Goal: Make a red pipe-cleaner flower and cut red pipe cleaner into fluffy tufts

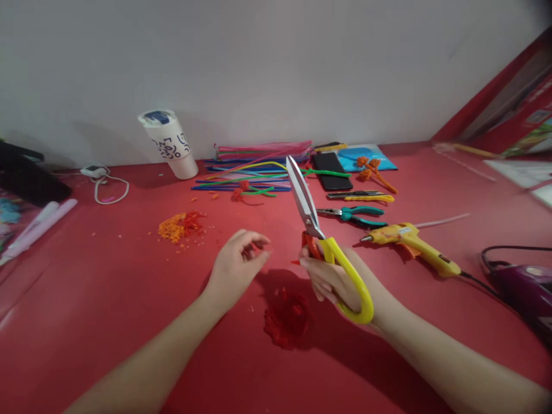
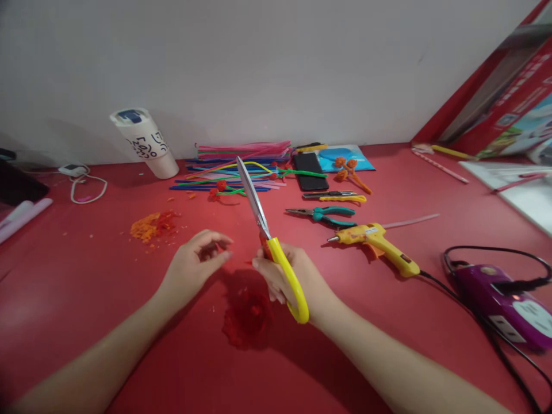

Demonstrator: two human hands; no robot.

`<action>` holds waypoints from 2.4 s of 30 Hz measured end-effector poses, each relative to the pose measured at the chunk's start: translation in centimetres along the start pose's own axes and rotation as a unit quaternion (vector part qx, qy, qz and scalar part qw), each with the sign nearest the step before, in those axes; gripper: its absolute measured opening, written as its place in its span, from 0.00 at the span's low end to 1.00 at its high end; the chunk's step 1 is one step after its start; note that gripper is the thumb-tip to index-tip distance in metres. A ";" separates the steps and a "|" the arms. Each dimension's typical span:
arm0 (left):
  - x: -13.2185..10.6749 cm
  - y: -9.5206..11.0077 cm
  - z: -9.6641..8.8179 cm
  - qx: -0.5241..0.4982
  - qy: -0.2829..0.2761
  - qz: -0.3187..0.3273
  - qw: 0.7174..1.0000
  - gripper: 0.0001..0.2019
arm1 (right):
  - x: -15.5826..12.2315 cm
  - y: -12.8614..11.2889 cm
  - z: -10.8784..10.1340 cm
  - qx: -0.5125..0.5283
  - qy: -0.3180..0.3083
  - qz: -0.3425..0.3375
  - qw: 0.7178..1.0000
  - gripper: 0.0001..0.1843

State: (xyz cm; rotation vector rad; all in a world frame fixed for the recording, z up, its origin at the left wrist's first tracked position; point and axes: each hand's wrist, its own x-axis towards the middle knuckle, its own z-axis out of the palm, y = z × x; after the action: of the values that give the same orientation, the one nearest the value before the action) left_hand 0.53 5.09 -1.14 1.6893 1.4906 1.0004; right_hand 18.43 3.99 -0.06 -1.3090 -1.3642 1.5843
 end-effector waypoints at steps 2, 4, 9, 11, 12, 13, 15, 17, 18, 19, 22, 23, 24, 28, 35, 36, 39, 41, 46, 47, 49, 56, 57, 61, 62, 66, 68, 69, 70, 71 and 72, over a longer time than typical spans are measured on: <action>-0.7 0.8 0.7 -0.075 -0.060 0.007 0.995 0.05 | 0.1 0.2 0.1 0.025 -0.015 0.002 1.000 0.12; -1.5 1.4 1.4 -0.138 -0.082 0.001 0.987 0.06 | 0.1 0.6 0.2 0.045 -0.026 0.000 0.999 0.13; -2.1 1.9 1.8 -0.151 -0.056 0.002 0.987 0.03 | 0.1 1.0 0.5 0.046 -0.023 0.010 0.999 0.13; -1.9 2.1 1.5 -0.138 -0.051 0.019 0.989 0.04 | 0.1 0.9 0.6 0.041 -0.018 0.012 0.999 0.14; -1.9 2.2 1.4 -0.137 -0.046 0.019 0.989 0.05 | 0.1 0.8 0.6 0.041 -0.018 0.012 0.999 0.15; -1.8 2.3 1.2 -0.139 -0.039 0.012 0.989 0.07 | 0.1 0.8 0.6 0.042 -0.020 0.010 0.999 0.16; -1.8 2.5 0.9 -0.151 -0.025 -0.017 0.988 0.09 | 0.0 0.7 0.5 0.057 -0.028 0.000 0.998 0.19; -1.8 2.6 0.9 -0.175 -0.029 -0.035 0.984 0.06 | 0.0 0.8 0.5 0.088 -0.044 -0.012 0.995 0.21; -1.9 2.5 1.0 -0.187 -0.040 -0.034 0.981 0.04 | 0.0 0.9 0.5 0.105 -0.051 -0.015 0.993 0.21; -1.9 2.5 1.2 -0.201 -0.050 -0.028 0.978 0.04 | 0.0 1.0 0.5 0.118 -0.057 -0.014 0.991 0.21; -2.1 2.4 1.6 -0.235 -0.057 -0.028 0.970 0.04 | 0.0 1.3 0.7 0.135 -0.075 -0.008 0.988 0.21; -2.0 2.4 1.7 -0.244 -0.051 -0.035 0.968 0.02 | 0.1 1.3 0.7 0.133 -0.079 -0.008 0.988 0.21; -2.0 2.4 1.7 -0.252 -0.045 -0.045 0.966 0.01 | 0.0 1.4 0.8 0.124 -0.083 -0.010 0.989 0.22; -1.9 2.6 1.8 -0.285 -0.043 -0.108 0.951 0.03 | 0.0 1.0 0.9 0.068 -0.065 -0.012 0.995 0.20; -1.9 2.6 1.9 -0.345 -0.064 -0.150 0.924 0.06 | -0.1 1.3 0.9 0.107 -0.073 -0.036 0.991 0.16; -1.9 2.6 1.9 -0.351 -0.065 -0.152 0.922 0.06 | -0.1 1.5 0.8 0.112 -0.076 -0.037 0.990 0.17; -2.0 2.5 1.9 -0.370 -0.069 -0.157 0.913 0.05 | -0.1 1.8 0.8 0.090 -0.083 -0.039 0.992 0.20; -2.0 2.4 1.9 -0.379 -0.072 -0.157 0.909 0.05 | -0.1 1.7 0.8 0.068 -0.087 -0.043 0.993 0.20; -1.9 2.1 1.6 -0.378 -0.063 -0.140 0.913 0.02 | -0.3 0.5 0.6 0.012 -0.028 -0.013 0.999 0.15; -1.8 2.1 1.5 -0.382 -0.058 -0.138 0.912 0.02 | -0.4 0.3 0.5 -0.006 -0.008 -0.009 1.000 0.15; -1.7 2.3 1.3 -0.387 -0.048 -0.142 0.910 0.03 | -0.5 0.0 0.3 -0.036 0.021 -0.015 0.999 0.14; -1.9 2.8 1.8 -0.256 -0.046 -0.143 0.955 0.03 | -0.7 -0.4 0.5 -0.062 0.026 -0.026 0.997 0.11; -2.0 2.8 2.0 -0.229 -0.043 -0.130 0.964 0.03 | -0.7 -0.4 0.6 -0.064 0.025 -0.026 0.997 0.11; -2.4 2.9 2.3 -0.149 -0.027 -0.089 0.984 0.03 | -0.6 -0.2 0.7 -0.066 0.019 -0.017 0.997 0.09; -2.4 3.0 2.2 -0.142 -0.029 -0.089 0.985 0.03 | -0.6 -0.1 0.7 -0.064 0.018 -0.015 0.998 0.08; -2.2 3.1 1.8 -0.176 -0.063 -0.118 0.975 0.02 | -0.6 -0.2 0.5 -0.060 0.024 -0.014 0.998 0.06; -2.1 3.1 1.6 -0.192 -0.082 -0.134 0.969 0.01 | -0.6 -0.4 0.4 -0.065 0.022 -0.008 0.998 0.06; -2.0 3.1 1.6 -0.194 -0.089 -0.138 0.967 0.01 | -0.6 -0.5 0.3 -0.067 0.018 -0.007 0.998 0.06; -2.0 3.0 1.6 -0.198 -0.092 -0.139 0.966 0.01 | -0.6 -0.6 0.3 -0.069 0.015 -0.008 0.997 0.06; -1.9 2.9 1.6 -0.202 -0.093 -0.139 0.965 0.01 | -0.6 -0.6 0.2 -0.071 0.011 -0.011 0.997 0.06; -1.9 2.9 1.7 -0.206 -0.092 -0.137 0.965 0.01 | -0.6 -0.6 0.1 -0.075 0.005 -0.015 0.997 0.06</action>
State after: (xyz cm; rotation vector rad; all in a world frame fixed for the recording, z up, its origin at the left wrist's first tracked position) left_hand 3.28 2.82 0.28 1.2086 1.2496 0.8998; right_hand 18.38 3.57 0.68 -1.3738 -1.5144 1.4777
